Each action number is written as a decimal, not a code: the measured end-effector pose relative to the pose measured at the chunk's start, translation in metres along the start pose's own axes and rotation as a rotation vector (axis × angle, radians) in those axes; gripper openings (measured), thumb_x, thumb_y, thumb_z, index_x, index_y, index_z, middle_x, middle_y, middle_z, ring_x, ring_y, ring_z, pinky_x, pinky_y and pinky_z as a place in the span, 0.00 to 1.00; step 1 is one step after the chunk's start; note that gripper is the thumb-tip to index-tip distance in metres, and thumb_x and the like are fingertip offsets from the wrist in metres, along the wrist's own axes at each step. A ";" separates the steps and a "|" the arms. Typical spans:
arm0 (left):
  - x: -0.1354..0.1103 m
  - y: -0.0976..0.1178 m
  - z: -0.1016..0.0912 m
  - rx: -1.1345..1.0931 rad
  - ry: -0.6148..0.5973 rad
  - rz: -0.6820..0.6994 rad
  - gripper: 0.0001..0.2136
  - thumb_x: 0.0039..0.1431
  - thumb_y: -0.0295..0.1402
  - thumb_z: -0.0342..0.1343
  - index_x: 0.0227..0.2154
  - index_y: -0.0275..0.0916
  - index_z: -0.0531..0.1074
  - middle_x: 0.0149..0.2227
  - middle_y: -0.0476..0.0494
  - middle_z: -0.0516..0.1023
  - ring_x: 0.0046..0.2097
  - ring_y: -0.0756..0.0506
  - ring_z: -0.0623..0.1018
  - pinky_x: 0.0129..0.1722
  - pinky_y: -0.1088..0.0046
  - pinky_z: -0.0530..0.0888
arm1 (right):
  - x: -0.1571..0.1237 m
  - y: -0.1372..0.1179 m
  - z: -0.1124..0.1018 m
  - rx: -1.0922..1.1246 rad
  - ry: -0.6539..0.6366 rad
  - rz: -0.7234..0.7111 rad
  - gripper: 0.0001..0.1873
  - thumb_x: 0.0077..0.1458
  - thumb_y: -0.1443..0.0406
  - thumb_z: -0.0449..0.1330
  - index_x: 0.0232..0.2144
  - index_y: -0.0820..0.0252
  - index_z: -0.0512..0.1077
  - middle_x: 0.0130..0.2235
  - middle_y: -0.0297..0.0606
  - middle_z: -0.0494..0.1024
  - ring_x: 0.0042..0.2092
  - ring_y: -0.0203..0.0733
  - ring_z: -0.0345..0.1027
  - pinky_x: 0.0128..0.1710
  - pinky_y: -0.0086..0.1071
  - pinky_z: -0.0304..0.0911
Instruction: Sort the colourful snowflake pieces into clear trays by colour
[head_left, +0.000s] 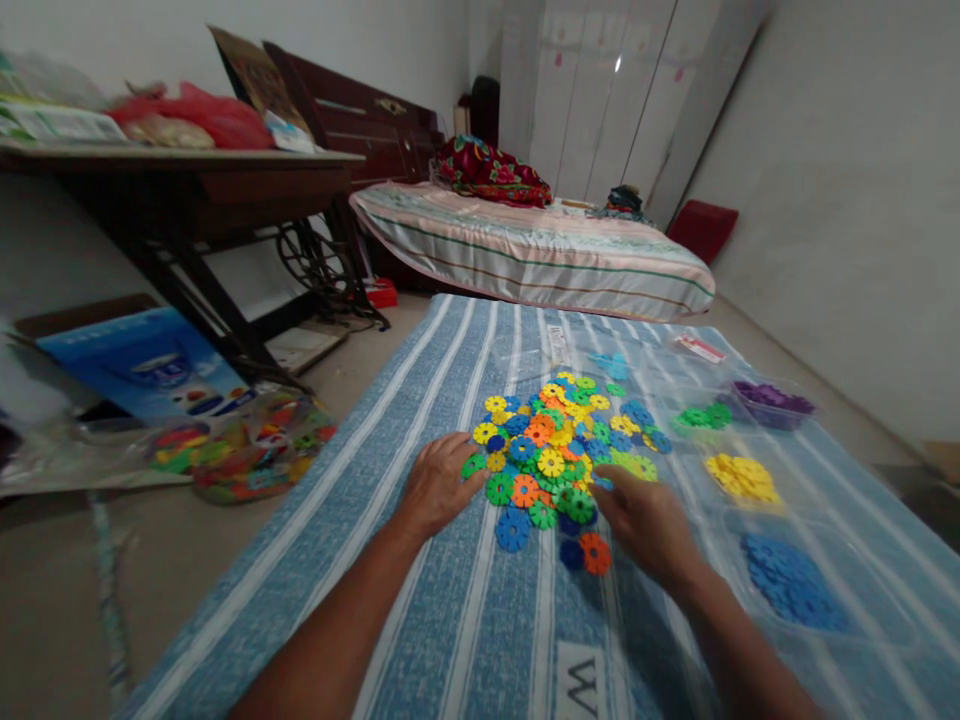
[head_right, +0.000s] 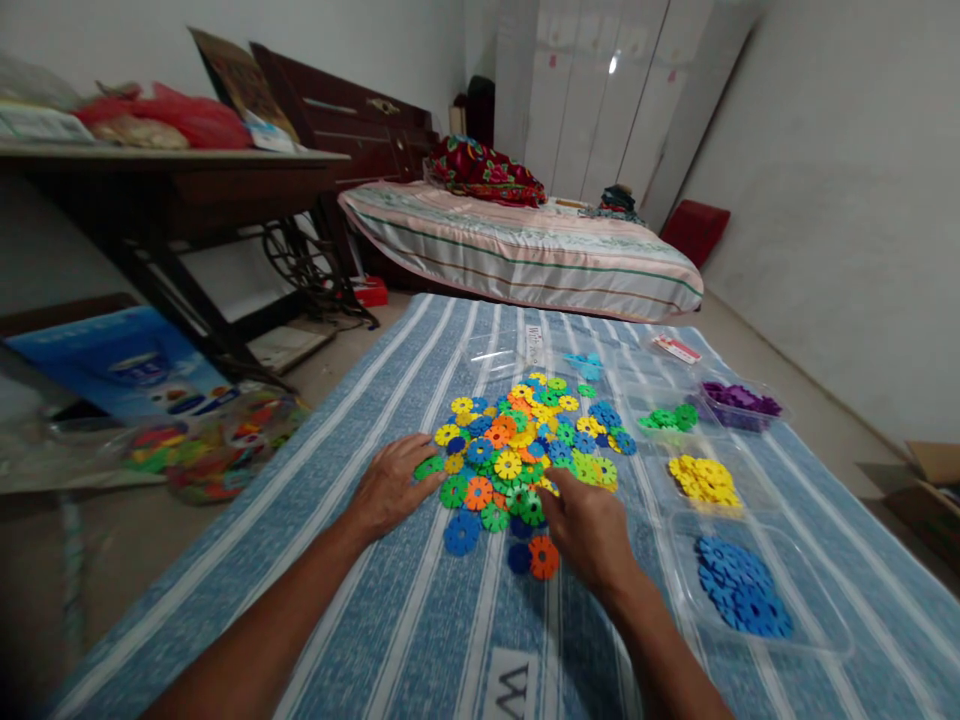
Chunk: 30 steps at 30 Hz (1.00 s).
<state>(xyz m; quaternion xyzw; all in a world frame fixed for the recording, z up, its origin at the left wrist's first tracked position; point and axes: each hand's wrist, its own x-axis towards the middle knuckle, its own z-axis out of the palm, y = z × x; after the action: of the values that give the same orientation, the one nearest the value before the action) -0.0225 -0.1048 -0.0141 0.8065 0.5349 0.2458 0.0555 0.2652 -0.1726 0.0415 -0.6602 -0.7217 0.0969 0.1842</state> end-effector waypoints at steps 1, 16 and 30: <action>0.000 0.001 -0.001 -0.002 -0.006 -0.002 0.16 0.58 0.43 0.54 0.45 0.41 0.75 0.54 0.37 0.75 0.57 0.36 0.72 0.58 0.52 0.68 | 0.002 -0.014 0.006 -0.001 -0.068 -0.041 0.18 0.62 0.59 0.50 0.46 0.55 0.76 0.27 0.38 0.81 0.29 0.42 0.75 0.29 0.29 0.56; -0.002 -0.005 -0.001 -0.056 -0.003 0.007 0.20 0.50 0.41 0.62 0.46 0.41 0.73 0.54 0.37 0.76 0.57 0.36 0.73 0.58 0.53 0.69 | 0.019 -0.070 0.033 -0.192 -0.319 -0.107 0.18 0.63 0.59 0.52 0.53 0.53 0.71 0.36 0.45 0.82 0.39 0.51 0.77 0.34 0.32 0.63; 0.006 -0.028 0.005 -0.033 0.066 0.078 0.21 0.55 0.54 0.53 0.40 0.42 0.77 0.51 0.37 0.78 0.54 0.35 0.76 0.56 0.53 0.72 | 0.030 -0.099 0.044 -0.268 -0.293 -0.394 0.15 0.61 0.71 0.49 0.47 0.62 0.70 0.32 0.48 0.82 0.34 0.50 0.79 0.29 0.35 0.68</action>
<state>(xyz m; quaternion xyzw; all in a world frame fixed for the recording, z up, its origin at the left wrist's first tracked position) -0.0414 -0.0868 -0.0263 0.8170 0.5007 0.2830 0.0416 0.1550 -0.1489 0.0430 -0.5045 -0.8615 0.0576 0.0043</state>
